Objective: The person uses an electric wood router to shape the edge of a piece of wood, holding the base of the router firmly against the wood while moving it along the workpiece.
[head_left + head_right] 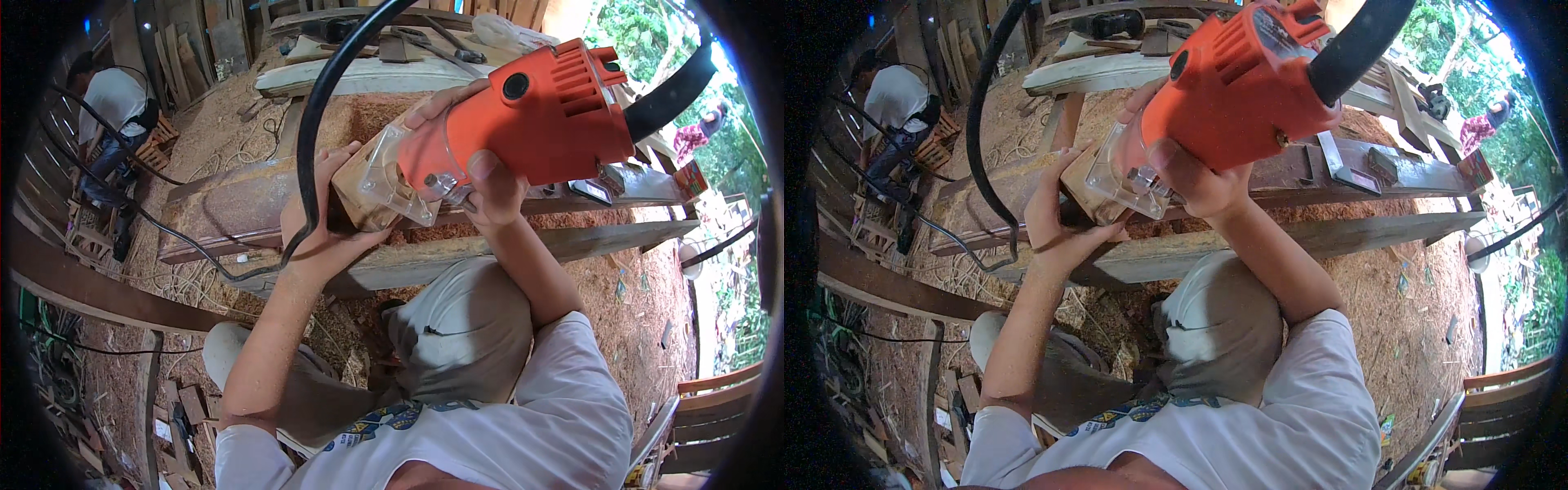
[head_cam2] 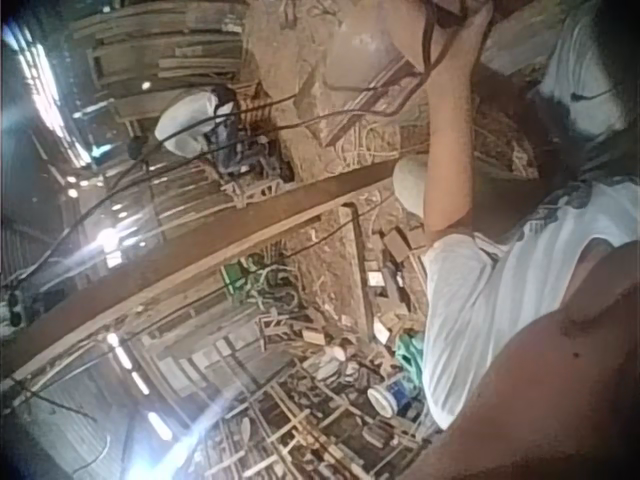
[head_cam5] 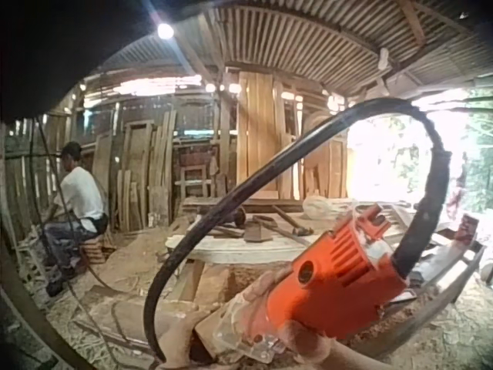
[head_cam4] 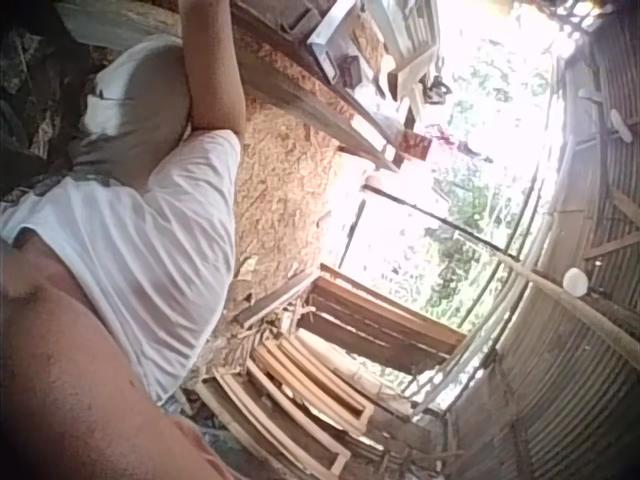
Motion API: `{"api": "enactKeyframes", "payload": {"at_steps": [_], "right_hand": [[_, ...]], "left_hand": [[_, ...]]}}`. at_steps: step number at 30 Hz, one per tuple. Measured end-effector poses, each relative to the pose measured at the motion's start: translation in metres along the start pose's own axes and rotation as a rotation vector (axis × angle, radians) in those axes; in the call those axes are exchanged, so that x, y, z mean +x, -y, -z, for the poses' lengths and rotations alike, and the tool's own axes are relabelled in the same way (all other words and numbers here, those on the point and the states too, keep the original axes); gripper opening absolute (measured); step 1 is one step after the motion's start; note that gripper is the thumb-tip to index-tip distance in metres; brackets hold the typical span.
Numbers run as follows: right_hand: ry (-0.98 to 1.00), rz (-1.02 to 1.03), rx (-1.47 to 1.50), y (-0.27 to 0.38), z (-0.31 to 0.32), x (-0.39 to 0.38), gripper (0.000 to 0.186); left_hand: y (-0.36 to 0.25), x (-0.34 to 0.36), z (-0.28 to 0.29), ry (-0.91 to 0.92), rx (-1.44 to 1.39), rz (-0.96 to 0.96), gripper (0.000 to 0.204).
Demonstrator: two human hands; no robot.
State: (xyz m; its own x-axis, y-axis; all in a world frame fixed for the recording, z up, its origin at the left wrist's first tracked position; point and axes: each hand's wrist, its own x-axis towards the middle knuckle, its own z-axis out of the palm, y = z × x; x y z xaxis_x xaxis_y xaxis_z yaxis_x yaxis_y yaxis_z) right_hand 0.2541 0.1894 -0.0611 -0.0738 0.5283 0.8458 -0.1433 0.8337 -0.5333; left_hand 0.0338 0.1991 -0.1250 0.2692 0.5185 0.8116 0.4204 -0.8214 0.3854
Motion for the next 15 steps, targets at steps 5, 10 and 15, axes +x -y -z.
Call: {"api": "enactKeyframes", "payload": {"at_steps": [5, 10, 15], "right_hand": [[0.041, -0.020, -0.028, 0.0013, 0.0035, -0.0028, 0.065], [0.027, -0.052, 0.001, 0.0014, 0.0079, -0.0031, 0.071], [0.011, -0.062, 0.043, 0.0026, 0.0027, -0.0025, 0.074]], "left_hand": [[-0.0001, -0.0003, 0.0005, 0.014, -0.003, 0.019, 0.099], [-0.0039, 0.0012, 0.0008, 0.021, -0.038, 0.037, 0.101], [-0.0006, -0.0007, -0.0015, -0.014, -0.080, 0.038, 0.100]]}}
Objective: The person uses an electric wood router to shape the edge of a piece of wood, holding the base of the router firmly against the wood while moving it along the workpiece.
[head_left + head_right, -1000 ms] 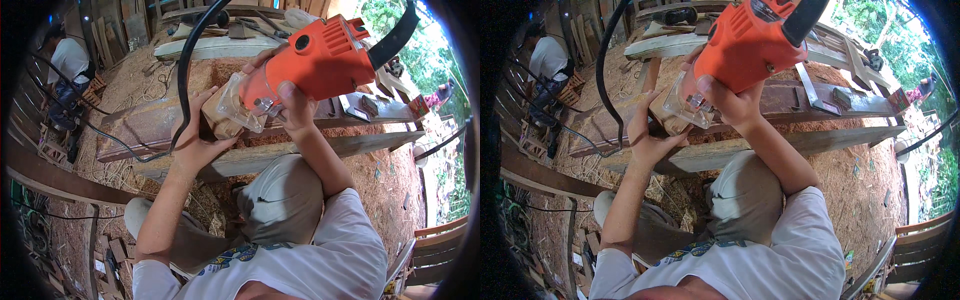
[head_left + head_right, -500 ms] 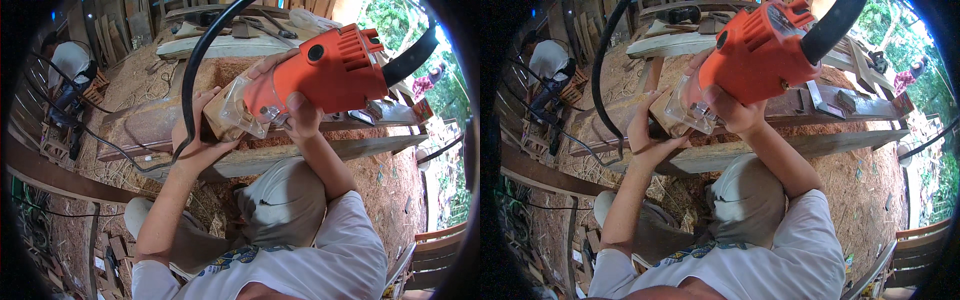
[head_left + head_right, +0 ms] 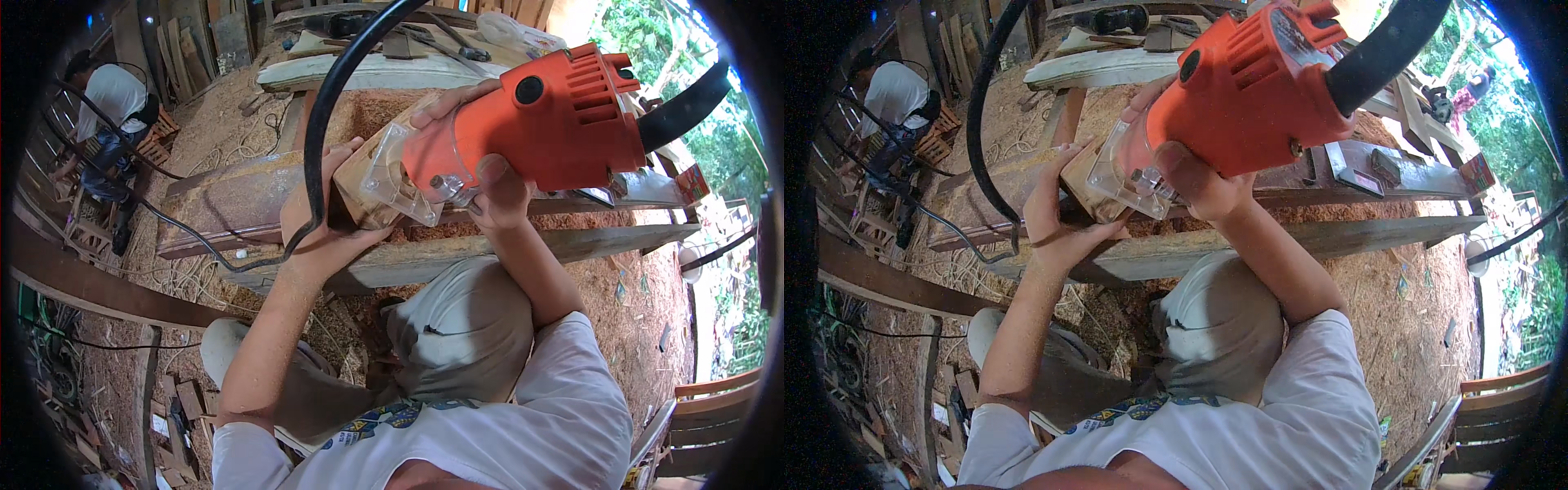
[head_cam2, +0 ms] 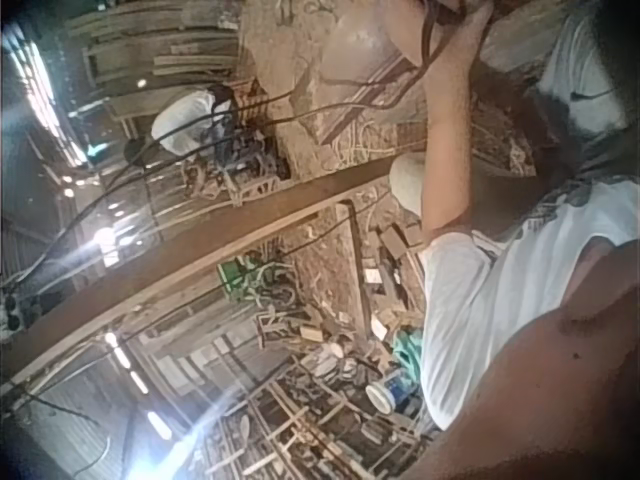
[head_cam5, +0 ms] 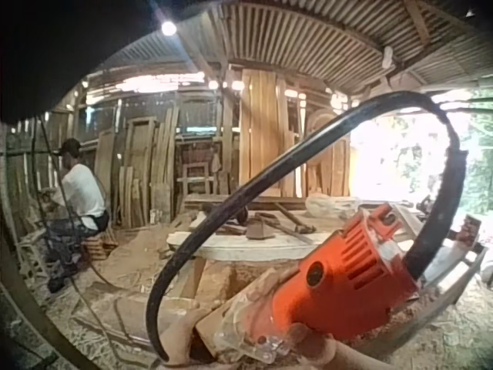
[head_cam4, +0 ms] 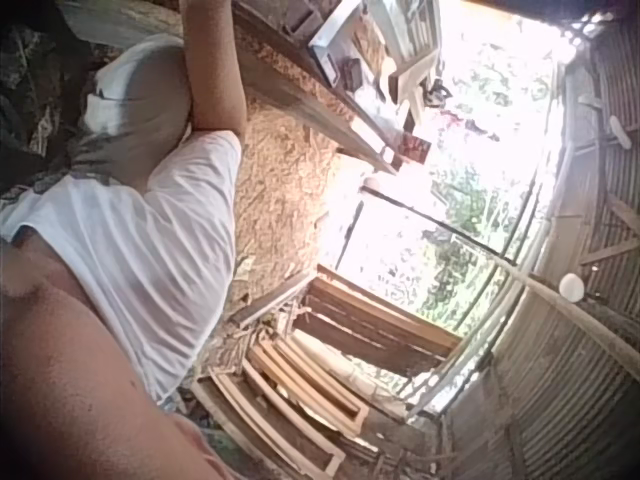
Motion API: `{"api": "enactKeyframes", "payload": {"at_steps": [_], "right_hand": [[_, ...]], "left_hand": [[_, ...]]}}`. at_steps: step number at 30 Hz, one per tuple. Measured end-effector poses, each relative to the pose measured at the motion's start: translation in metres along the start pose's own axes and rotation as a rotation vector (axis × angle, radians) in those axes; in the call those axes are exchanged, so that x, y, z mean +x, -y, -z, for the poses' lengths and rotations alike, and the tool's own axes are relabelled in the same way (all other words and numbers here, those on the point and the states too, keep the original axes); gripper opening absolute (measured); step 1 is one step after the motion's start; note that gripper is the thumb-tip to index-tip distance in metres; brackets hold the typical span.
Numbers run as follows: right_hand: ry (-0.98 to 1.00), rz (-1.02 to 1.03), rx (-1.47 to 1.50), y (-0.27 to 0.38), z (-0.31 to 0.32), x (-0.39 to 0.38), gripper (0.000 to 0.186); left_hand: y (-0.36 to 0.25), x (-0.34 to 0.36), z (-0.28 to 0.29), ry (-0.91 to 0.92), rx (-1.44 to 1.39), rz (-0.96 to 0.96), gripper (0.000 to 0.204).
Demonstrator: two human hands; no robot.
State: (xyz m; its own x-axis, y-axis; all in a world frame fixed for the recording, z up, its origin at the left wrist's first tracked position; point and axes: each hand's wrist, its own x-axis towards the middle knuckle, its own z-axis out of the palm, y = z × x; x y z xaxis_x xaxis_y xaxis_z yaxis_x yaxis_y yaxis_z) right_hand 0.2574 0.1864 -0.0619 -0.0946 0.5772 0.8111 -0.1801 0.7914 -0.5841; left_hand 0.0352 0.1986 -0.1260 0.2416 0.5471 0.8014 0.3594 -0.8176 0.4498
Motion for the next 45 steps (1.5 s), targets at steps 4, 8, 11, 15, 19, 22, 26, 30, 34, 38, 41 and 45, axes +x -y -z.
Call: {"api": "enactKeyframes", "payload": {"at_steps": [4, 8, 11, 15, 19, 22, 26, 30, 34, 38, 41, 45], "right_hand": [[-0.007, 0.029, -0.009, -0.002, 0.000, -0.001, 0.074], [-0.006, 0.024, -0.055, 0.001, 0.001, -0.002, 0.075], [-0.017, 0.033, -0.030, 0.001, 0.000, -0.003, 0.075], [0.011, 0.014, -0.057, 0.002, 0.003, -0.004, 0.074], [0.023, -0.031, -0.061, 0.002, 0.006, -0.007, 0.074], [0.007, -0.036, -0.031, 0.000, 0.005, -0.007, 0.075], [0.024, -0.046, -0.033, 0.002, 0.003, -0.007, 0.075], [0.002, -0.044, -0.002, 0.003, -0.002, -0.007, 0.076], [0.023, -0.035, -0.013, 0.003, 0.003, -0.006, 0.076], [-0.024, -0.036, 0.074, 0.002, -0.005, -0.006, 0.076], [-0.017, 0.031, 0.048, 0.000, -0.006, -0.005, 0.075], [0.005, -0.054, 0.062, 0.003, -0.001, -0.007, 0.076]], "left_hand": [[-0.005, 0.002, 0.003, 0.020, 0.027, 0.003, 0.098], [-0.002, 0.003, 0.001, 0.022, -0.002, -0.014, 0.099], [-0.005, 0.002, 0.004, 0.060, 0.021, 0.045, 0.099], [-0.008, 0.003, 0.005, 0.050, 0.035, 0.051, 0.099], [-0.013, 0.005, 0.008, 0.063, 0.026, 0.079, 0.098], [-0.009, 0.005, 0.006, 0.056, 0.018, 0.063, 0.097], [-0.007, 0.003, 0.004, 0.041, 0.036, 0.044, 0.097], [-0.007, 0.003, 0.004, 0.035, 0.089, 0.023, 0.097], [-0.003, 0.001, 0.003, 0.037, 0.095, 0.004, 0.099], [-0.003, 0.000, 0.003, 0.046, 0.103, 0.045, 0.099], [-0.001, -0.002, 0.005, 0.052, 0.094, 0.061, 0.098], [0.001, -0.002, 0.003, 0.059, 0.097, 0.035, 0.098]]}}
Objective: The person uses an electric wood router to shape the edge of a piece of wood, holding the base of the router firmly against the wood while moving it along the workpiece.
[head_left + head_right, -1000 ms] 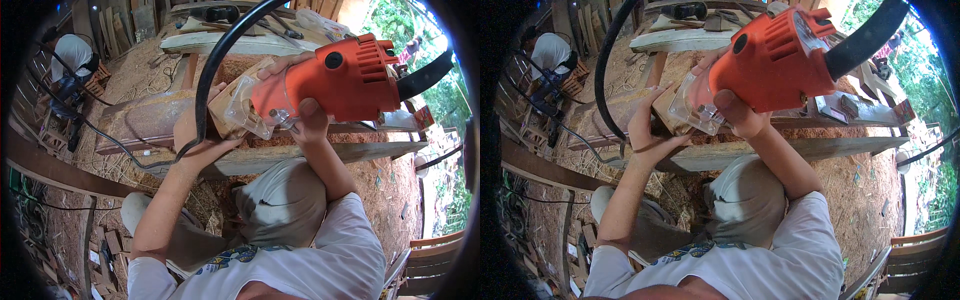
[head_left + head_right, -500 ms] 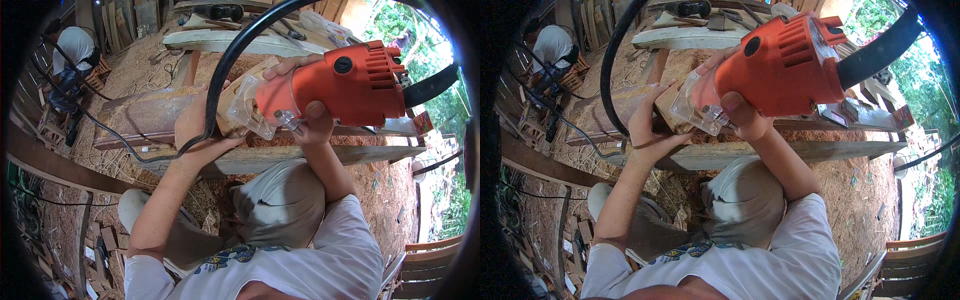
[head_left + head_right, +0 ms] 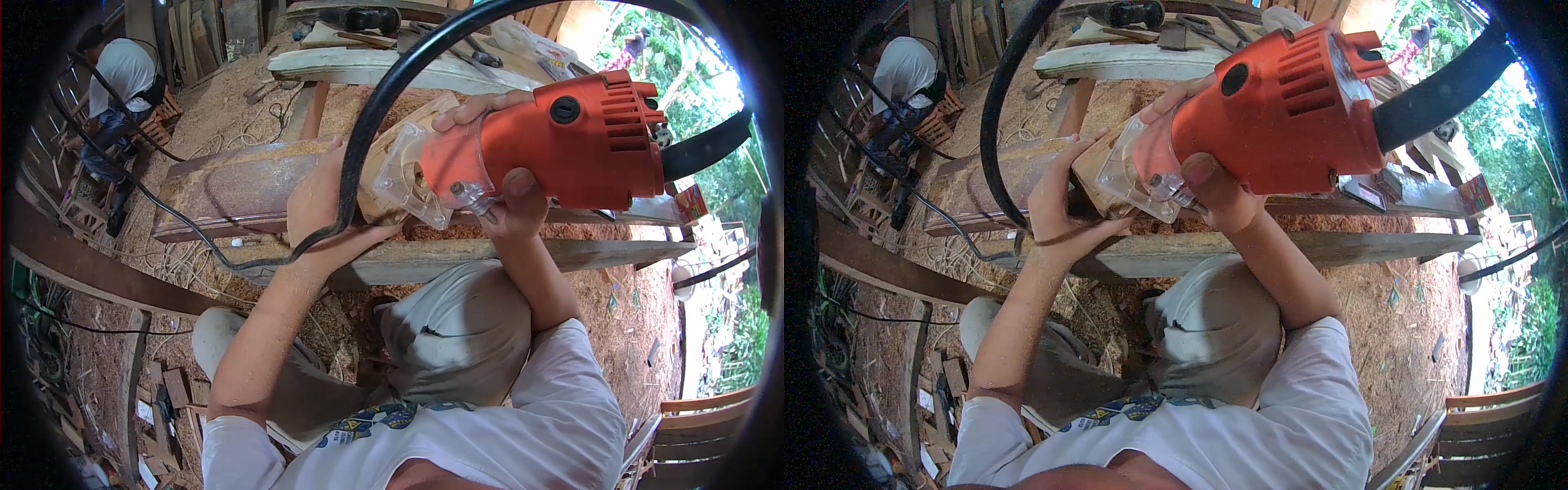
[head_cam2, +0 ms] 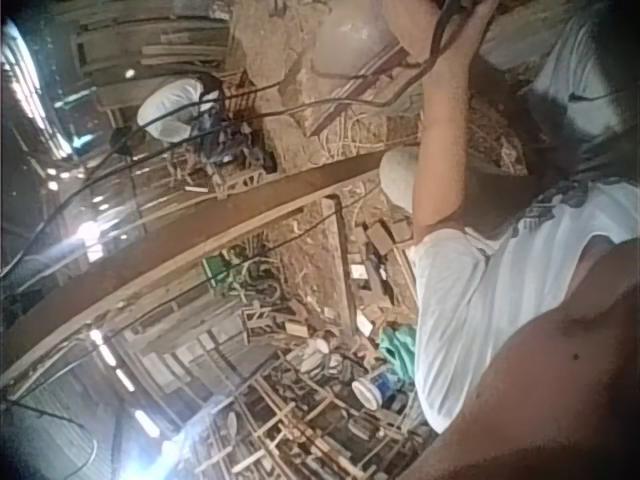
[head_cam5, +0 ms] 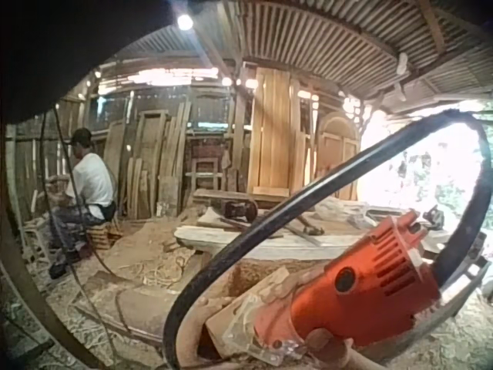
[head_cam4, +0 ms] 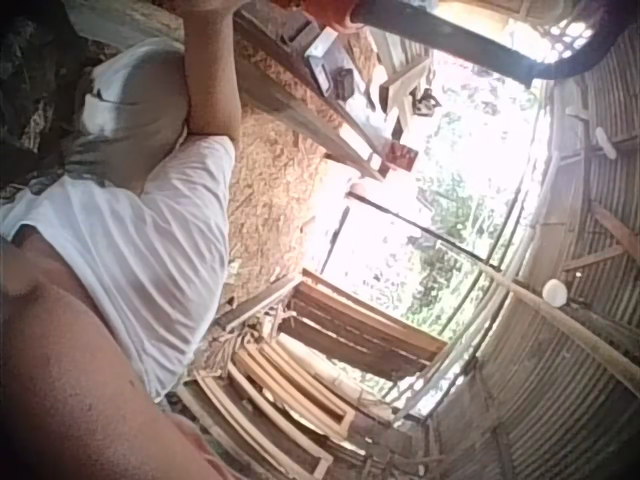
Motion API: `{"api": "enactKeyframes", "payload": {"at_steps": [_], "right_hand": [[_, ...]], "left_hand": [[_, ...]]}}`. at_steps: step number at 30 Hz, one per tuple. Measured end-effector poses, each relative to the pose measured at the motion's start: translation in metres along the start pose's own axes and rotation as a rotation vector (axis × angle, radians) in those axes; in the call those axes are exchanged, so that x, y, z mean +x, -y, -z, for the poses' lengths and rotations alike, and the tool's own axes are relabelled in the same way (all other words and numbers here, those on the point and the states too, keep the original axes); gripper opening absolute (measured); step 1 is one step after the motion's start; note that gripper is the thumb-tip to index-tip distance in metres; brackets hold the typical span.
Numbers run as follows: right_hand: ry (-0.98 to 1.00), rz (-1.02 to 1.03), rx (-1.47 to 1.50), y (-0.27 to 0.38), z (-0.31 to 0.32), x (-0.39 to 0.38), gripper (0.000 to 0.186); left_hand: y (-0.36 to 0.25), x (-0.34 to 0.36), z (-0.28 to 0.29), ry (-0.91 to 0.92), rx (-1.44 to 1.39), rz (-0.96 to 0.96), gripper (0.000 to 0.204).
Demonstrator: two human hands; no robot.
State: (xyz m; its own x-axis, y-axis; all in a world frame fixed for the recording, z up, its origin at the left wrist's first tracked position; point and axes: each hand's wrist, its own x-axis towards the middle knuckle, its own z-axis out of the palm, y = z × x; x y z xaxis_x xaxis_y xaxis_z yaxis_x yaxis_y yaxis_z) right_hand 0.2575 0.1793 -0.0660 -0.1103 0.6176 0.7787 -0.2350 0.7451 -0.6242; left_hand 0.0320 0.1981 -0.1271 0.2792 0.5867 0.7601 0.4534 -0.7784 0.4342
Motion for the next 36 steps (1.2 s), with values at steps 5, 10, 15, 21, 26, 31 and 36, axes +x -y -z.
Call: {"api": "enactKeyframes", "payload": {"at_steps": [5, 10, 15, 21, 26, 31, 36], "right_hand": [[-0.036, 0.063, -0.034, -0.0038, -0.0053, 0.0017, 0.075], [-0.020, 0.104, -0.092, -0.0049, -0.0033, 0.0038, 0.074], [-0.026, 0.103, -0.095, -0.0043, -0.0010, 0.0031, 0.072], [-0.056, 0.126, -0.100, -0.0046, -0.0054, 0.0048, 0.070], [-0.054, 0.111, -0.104, -0.0048, -0.0021, 0.0041, 0.069], [-0.060, 0.127, -0.082, -0.0069, -0.0023, 0.0031, 0.067], [-0.042, 0.115, -0.101, -0.0053, 0.0027, 0.0026, 0.064]], "left_hand": [[0.0019, 0.0001, -0.0007, -0.026, -0.020, -0.022, 0.098], [0.0003, -0.0009, 0.0027, -0.010, -0.019, -0.011, 0.096], [0.0003, -0.0004, -0.0002, -0.003, -0.044, 0.017, 0.098], [0.0030, 0.0002, -0.0012, -0.009, -0.055, -0.038, 0.098], [0.0051, 0.0007, -0.0023, -0.024, -0.128, -0.024, 0.098], [0.0055, -0.0009, -0.0042, -0.019, -0.133, 0.017, 0.098], [0.0041, -0.0004, -0.0029, -0.021, -0.091, 0.013, 0.097]]}}
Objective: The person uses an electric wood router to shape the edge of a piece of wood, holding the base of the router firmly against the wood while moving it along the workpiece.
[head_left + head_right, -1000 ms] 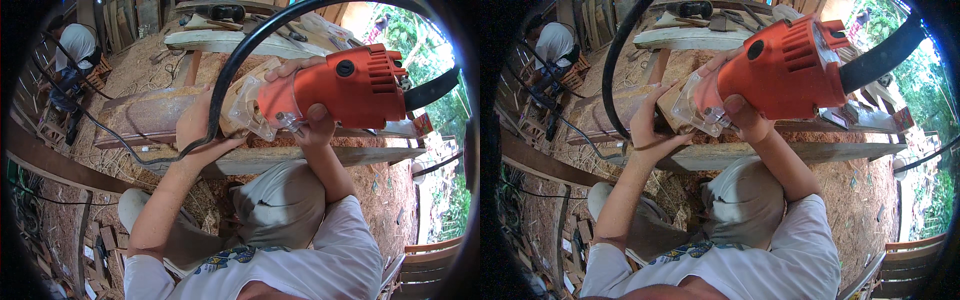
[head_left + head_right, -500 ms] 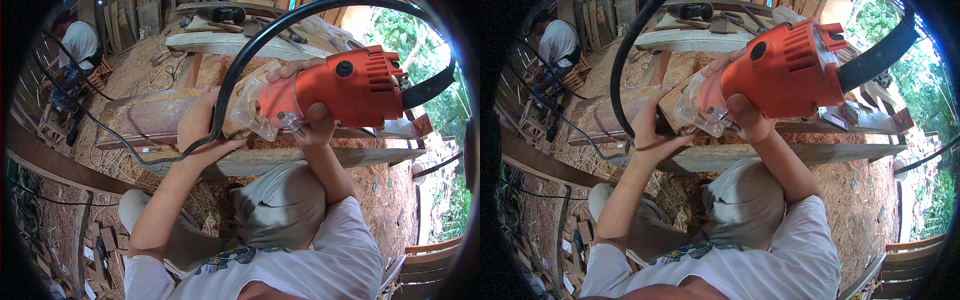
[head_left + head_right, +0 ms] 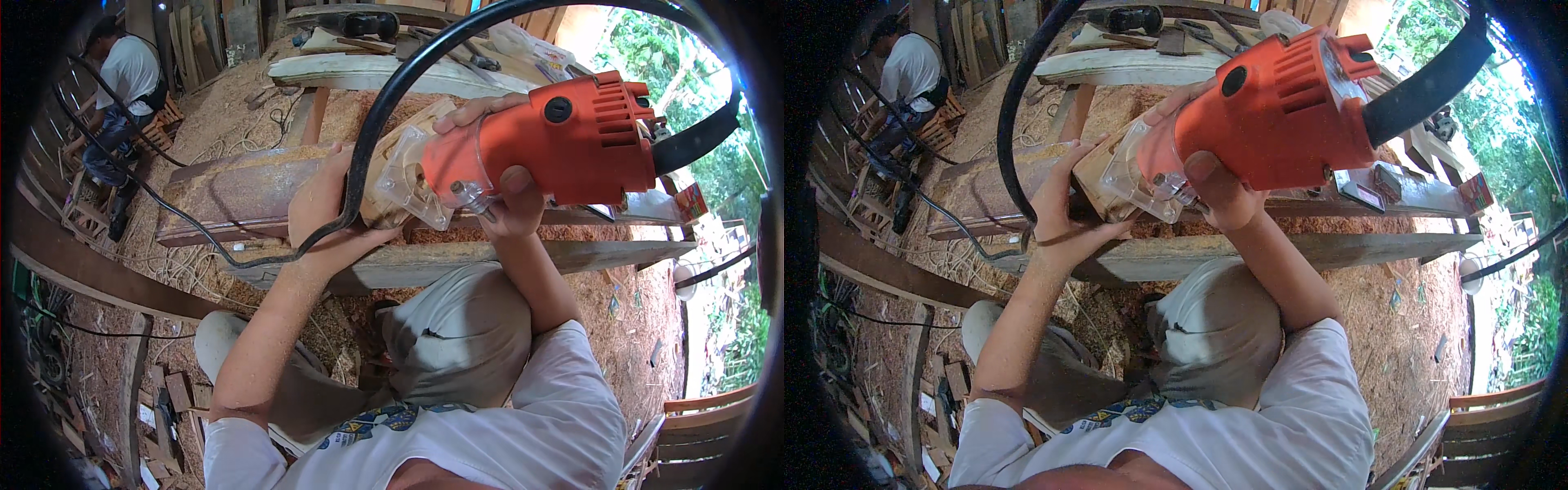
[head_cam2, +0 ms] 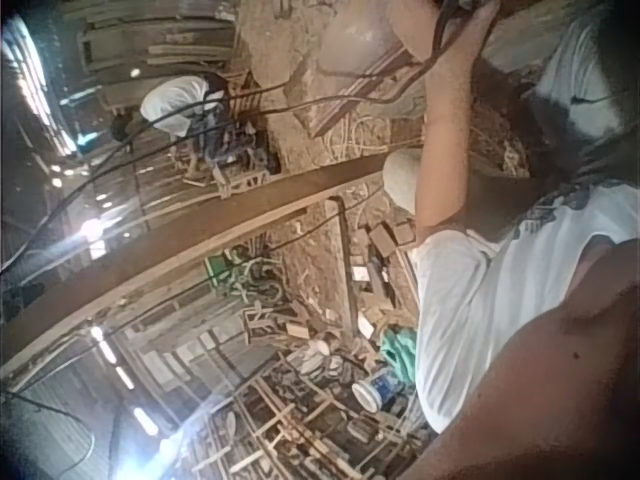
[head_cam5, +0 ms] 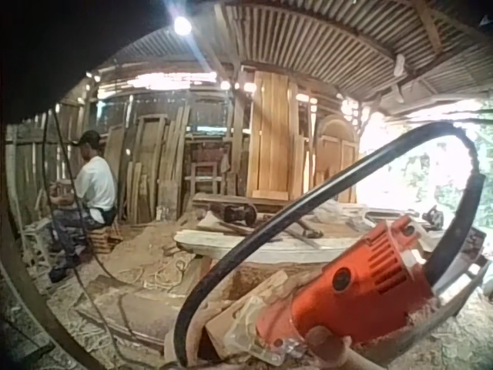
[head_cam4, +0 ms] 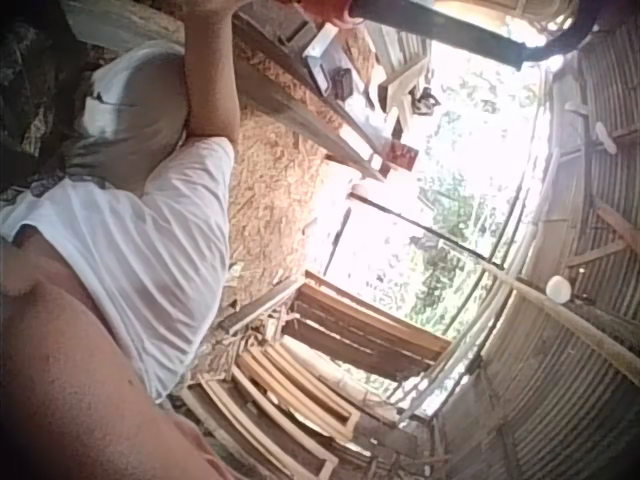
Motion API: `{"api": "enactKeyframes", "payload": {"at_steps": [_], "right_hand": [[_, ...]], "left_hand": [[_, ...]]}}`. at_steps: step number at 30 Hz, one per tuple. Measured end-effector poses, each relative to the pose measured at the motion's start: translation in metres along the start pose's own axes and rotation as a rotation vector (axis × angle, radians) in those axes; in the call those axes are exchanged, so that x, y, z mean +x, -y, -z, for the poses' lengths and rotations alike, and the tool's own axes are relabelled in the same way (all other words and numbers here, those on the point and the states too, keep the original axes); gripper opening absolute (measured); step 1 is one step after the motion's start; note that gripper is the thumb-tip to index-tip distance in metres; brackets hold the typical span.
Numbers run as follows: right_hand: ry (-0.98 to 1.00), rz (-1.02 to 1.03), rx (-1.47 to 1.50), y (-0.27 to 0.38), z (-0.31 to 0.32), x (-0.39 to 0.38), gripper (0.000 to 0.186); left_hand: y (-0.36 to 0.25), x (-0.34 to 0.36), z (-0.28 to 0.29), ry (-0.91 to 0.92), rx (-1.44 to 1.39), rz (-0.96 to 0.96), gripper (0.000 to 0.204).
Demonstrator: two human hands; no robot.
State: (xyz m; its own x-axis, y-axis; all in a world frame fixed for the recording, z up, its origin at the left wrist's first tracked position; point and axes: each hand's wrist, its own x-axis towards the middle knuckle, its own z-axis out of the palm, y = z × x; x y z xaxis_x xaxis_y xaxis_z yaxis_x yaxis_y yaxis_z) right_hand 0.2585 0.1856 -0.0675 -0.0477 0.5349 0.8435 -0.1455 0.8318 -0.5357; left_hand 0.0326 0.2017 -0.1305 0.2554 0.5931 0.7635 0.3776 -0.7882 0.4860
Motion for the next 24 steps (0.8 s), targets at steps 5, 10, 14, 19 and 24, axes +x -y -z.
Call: {"api": "enactKeyframes", "payload": {"at_steps": [5, 10, 14, 19, 24], "right_hand": [[0.020, 0.026, -0.021, -0.001, 0.001, 0.001, 0.059], [-0.020, 0.047, 0.026, -0.002, -0.003, 0.001, 0.053], [-0.022, 0.044, 0.007, -0.002, -0.002, 0.002, 0.053], [0.016, -0.045, -0.008, 0.002, 0.005, -0.001, 0.074], [0.003, -0.020, -0.036, 0.003, 0.003, 0.000, 0.072]], "left_hand": [[-0.001, 0.002, 0.000, -0.038, -0.007, -0.070, 0.092], [-0.002, 0.003, -0.001, -0.049, -0.006, -0.088, 0.090], [-0.001, 0.001, -0.001, -0.049, 0.001, -0.071, 0.090], [-0.002, 0.002, -0.001, -0.060, 0.005, -0.087, 0.090], [-0.005, 0.003, -0.001, -0.077, 0.000, -0.100, 0.091]]}}
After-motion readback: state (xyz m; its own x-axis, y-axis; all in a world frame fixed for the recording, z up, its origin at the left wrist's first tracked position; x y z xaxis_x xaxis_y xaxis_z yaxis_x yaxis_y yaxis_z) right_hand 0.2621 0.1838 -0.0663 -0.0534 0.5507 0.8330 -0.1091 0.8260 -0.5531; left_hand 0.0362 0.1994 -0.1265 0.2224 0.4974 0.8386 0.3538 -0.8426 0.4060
